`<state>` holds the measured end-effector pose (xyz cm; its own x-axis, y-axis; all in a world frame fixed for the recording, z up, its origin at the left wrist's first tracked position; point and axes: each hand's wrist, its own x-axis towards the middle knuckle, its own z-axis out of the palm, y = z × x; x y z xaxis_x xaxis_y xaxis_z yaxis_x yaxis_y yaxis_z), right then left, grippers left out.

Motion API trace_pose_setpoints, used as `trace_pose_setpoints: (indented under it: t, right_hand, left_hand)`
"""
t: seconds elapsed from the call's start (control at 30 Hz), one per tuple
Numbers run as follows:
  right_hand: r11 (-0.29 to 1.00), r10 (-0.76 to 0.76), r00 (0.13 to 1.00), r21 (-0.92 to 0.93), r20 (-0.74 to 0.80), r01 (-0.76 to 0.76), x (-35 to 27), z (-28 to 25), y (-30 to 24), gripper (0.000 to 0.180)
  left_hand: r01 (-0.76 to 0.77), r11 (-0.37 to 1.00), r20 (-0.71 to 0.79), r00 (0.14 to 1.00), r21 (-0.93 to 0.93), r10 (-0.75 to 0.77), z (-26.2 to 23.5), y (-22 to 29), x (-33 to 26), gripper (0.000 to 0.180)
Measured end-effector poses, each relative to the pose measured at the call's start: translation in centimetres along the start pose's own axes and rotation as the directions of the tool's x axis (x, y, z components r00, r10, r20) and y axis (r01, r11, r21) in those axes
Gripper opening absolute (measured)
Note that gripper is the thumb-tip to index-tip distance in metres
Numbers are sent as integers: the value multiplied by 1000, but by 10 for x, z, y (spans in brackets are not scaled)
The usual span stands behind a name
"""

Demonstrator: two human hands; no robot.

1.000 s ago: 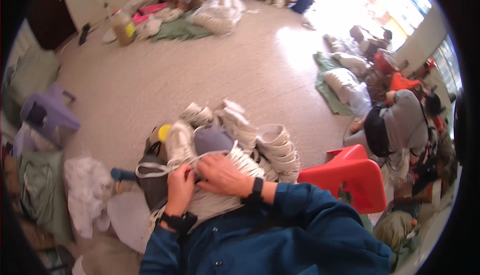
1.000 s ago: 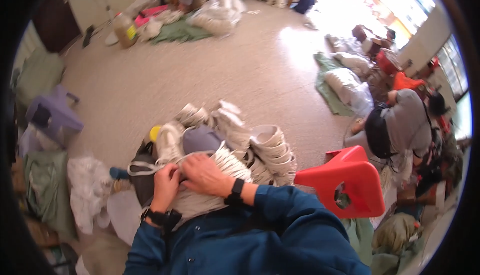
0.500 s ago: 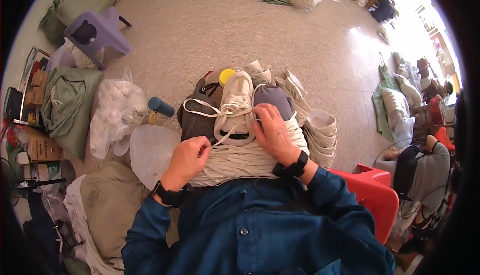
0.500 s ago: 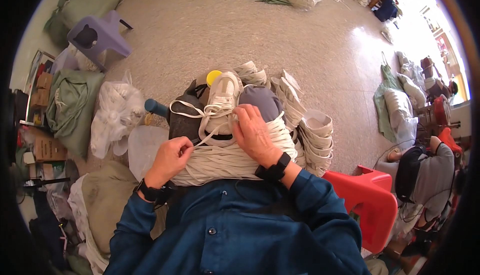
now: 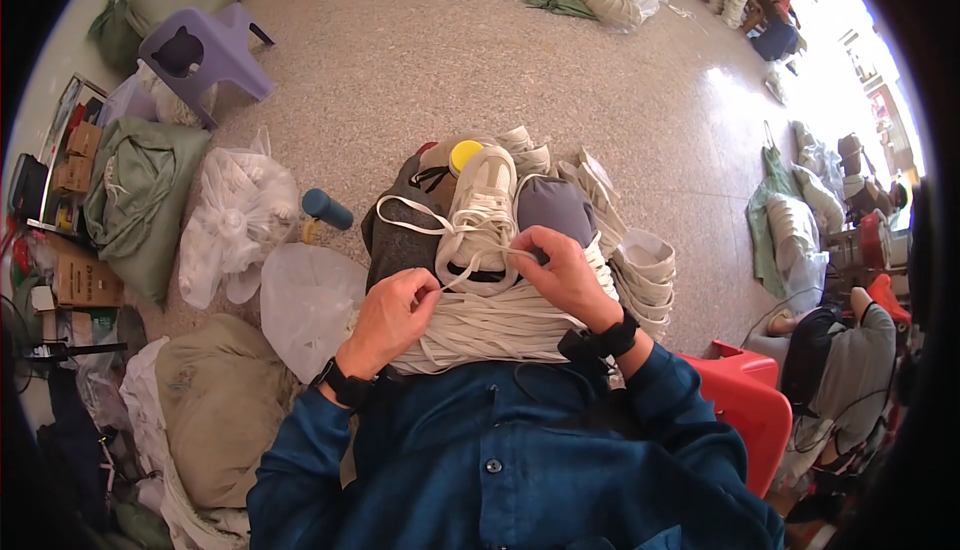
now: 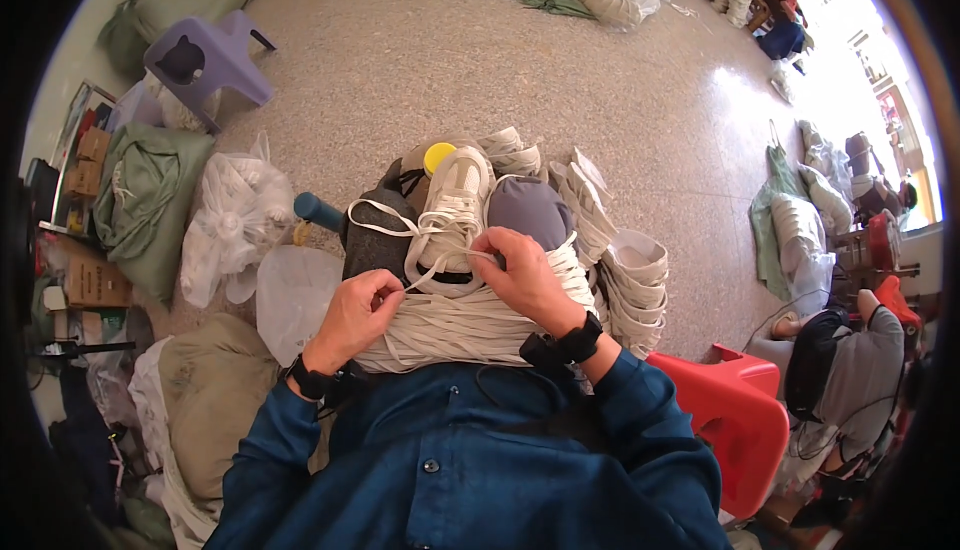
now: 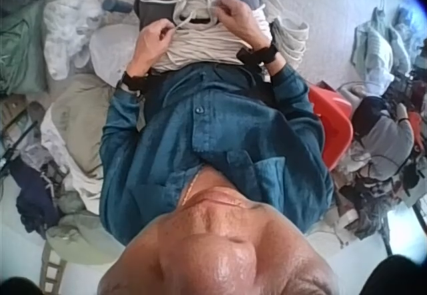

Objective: Lacing shoes and placing them into individual plastic bags.

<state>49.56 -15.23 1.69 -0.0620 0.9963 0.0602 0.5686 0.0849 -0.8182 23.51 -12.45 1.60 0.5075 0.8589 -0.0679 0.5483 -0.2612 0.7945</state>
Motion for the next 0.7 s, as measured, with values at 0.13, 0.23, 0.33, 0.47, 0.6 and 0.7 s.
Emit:
trace_pose_setpoints:
  t: [0.13, 0.23, 0.33, 0.47, 0.6, 0.7]
  right_hand:
    - [985, 109, 982, 119, 153, -127, 1, -2, 4, 18]
    - [976, 157, 971, 121, 178, -180, 3, -2, -1, 17]
    - [975, 132, 976, 152, 173, -159, 4, -3, -3, 17]
    - [947, -46, 997, 319, 58, 25, 6, 4, 7, 18]
    - [852, 106, 950, 465, 295, -240, 9, -5, -4, 17]
    - [908, 161, 946, 333, 280, -253, 9, -9, -3, 16]
  left_hand:
    - [-22, 994, -13, 1000, -111, 20, 6, 6, 14, 9]
    - [-30, 984, -27, 999, -173, 25, 14, 9, 21, 8]
    - [-36, 975, -28, 999, -219, 31, 19, 11, 23, 8]
    - [-23, 970, -1, 1000, -242, 23, 21, 11, 21, 10]
    - [16, 969, 17, 1000, -246, -13, 20, 9, 19, 10]
    - [9, 971, 16, 1000, -238, -6, 21, 7, 17, 10]
